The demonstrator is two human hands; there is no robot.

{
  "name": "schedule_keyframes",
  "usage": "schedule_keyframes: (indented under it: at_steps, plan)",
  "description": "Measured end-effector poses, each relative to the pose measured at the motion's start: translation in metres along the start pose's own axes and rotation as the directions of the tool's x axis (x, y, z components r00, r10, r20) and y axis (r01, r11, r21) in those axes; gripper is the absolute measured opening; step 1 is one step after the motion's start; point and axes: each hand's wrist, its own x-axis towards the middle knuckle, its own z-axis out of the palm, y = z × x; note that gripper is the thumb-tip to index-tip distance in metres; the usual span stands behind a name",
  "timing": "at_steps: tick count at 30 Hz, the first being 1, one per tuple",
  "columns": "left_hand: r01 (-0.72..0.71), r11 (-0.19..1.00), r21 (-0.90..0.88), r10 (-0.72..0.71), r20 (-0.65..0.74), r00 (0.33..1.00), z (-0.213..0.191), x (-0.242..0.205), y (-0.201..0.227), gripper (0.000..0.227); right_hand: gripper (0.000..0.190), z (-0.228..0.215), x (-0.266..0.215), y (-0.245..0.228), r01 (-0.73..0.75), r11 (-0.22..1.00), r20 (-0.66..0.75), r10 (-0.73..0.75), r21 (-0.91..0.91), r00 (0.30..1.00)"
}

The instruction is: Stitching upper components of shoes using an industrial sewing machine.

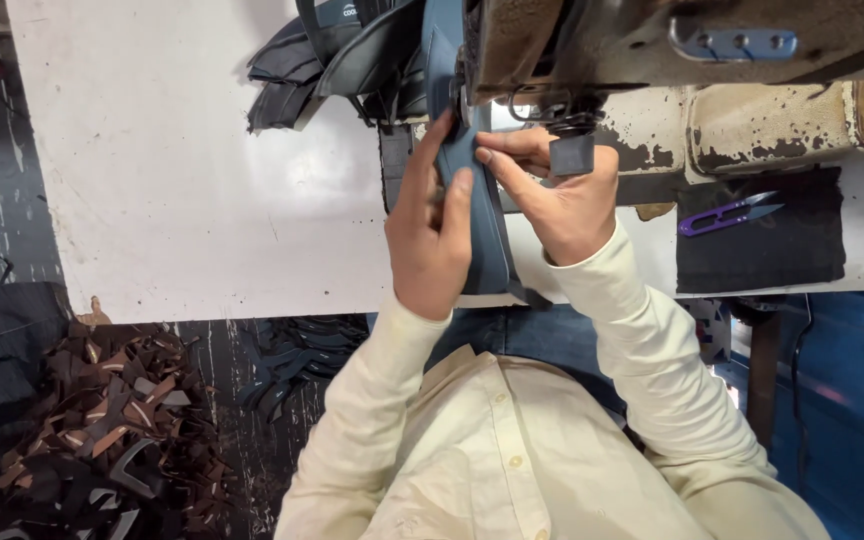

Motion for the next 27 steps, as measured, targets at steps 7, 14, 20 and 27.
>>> schedule_keyframes:
  at_steps: [7,14,20,27]
  plan:
    - [-0.153,0.985,0.077,0.148,0.069,0.987,-0.019,-0.036,-0.006,0.064,0.017,-0.002,0.003,0.005,-0.041,0.999,0.001,0.041,0.013,0.999]
    - [-0.132,0.982,0.136,0.122,0.077,0.990,-0.029,-0.016,-0.002,0.055,0.017,-0.003,0.002,0.001,-0.037,0.999,-0.003,0.037,-0.024,0.999]
    - [-0.216,0.975,0.059,0.204,0.159,0.966,-0.033,0.014,-0.001,0.052,0.017,-0.006,0.002,-0.005,-0.008,0.998,-0.014,0.007,-0.061,1.000]
    - [-0.211,0.976,0.056,0.193,0.230,0.954,-0.038,0.043,0.006,0.051,0.017,-0.001,0.003,-0.007,-0.027,0.999,-0.047,0.025,-0.028,0.999]
